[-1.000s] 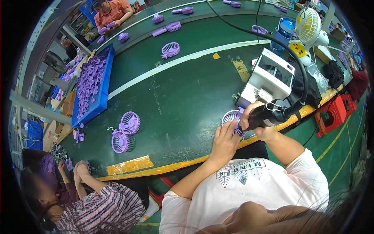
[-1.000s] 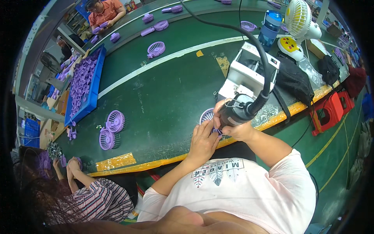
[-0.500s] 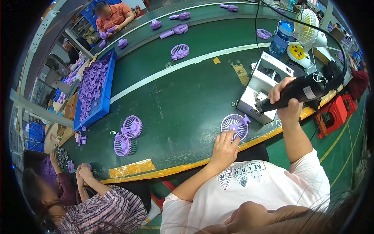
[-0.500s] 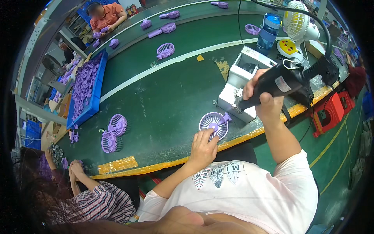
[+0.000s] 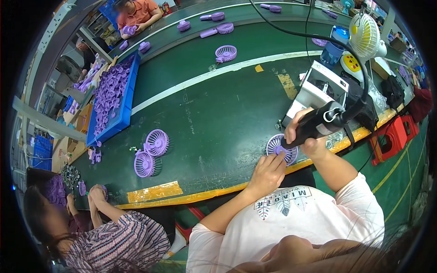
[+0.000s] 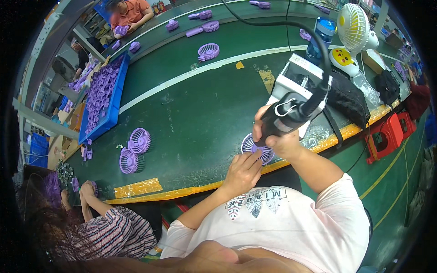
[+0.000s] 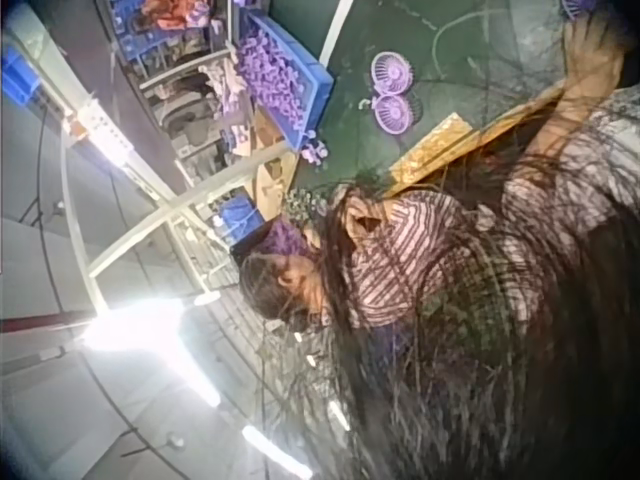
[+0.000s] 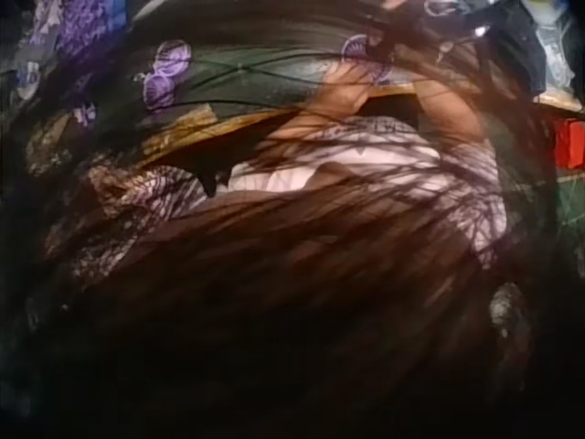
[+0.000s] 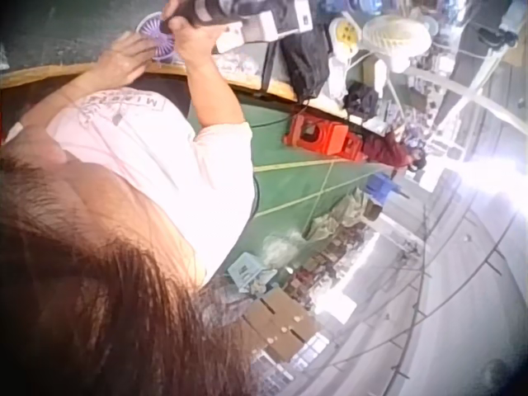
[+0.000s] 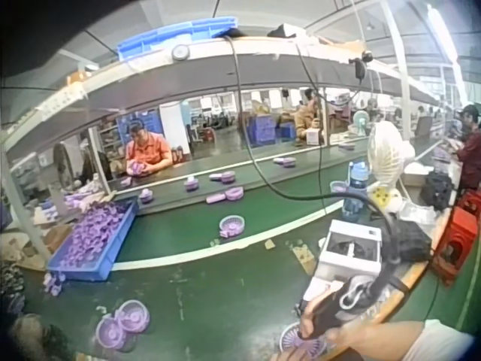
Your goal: The person assembles handheld fan parts by fitting components into the fan casings, fastening screws with an electric screwdriver, and pushing the assembled units onto the conveyor belt.
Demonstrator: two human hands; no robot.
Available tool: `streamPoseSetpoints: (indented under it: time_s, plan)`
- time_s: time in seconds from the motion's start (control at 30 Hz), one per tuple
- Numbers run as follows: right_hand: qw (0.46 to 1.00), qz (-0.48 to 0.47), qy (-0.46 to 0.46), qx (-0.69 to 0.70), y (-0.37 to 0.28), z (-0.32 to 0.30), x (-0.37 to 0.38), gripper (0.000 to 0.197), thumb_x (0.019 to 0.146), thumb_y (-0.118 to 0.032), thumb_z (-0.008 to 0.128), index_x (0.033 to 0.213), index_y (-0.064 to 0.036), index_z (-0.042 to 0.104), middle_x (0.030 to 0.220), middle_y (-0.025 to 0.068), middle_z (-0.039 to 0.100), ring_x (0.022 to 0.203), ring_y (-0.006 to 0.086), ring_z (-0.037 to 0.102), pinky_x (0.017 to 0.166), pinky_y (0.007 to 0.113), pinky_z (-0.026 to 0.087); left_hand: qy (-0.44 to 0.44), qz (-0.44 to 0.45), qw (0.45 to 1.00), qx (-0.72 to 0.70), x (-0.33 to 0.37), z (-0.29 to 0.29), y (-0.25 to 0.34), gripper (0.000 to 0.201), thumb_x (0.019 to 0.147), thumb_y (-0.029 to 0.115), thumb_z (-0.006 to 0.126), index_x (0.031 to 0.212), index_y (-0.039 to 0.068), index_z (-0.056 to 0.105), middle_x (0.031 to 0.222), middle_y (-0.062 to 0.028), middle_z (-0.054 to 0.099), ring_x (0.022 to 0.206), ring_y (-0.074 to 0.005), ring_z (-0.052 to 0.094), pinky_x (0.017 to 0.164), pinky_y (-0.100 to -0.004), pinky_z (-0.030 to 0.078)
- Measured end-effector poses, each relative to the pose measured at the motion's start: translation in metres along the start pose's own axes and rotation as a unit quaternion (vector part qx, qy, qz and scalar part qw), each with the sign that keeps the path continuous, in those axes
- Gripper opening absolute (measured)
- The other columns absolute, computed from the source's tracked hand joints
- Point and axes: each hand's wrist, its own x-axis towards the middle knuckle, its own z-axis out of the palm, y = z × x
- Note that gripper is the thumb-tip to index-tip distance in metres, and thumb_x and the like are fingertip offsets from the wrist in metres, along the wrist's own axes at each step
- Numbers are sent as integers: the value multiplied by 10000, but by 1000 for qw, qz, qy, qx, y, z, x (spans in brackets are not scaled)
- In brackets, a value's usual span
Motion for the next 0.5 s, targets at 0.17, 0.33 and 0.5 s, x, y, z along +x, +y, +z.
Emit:
streamPoseSetpoints:
  time_s: [0.17,0.33,0.5]
  plan:
    - [998,50,-11,27,10,1,2,599,623,-360,798,960,7,466,667,82,531,606,154,526,565,262,434,7,1,1000,-8,1,0,-2,165,670,39,572,819,-31,584,1052,-149,561,868,-243,518,726,-353,407]
    - [997,51,-29,45,17,2,2,560,608,-271,826,971,3,500,699,59,545,618,119,514,559,234,410,9,0,1000,-11,0,0,-6,155,670,26,547,808,-30,587,1047,-147,570,831,-242,527,716,-348,410]
    - [997,42,0,66,16,-6,-1,618,643,-292,799,1052,22,461,690,75,552,625,140,533,569,241,424,-30,9,999,-15,-1,-11,-11,118,686,39,608,796,-3,601,1054,-109,593,816,-234,550,713,-355,423]
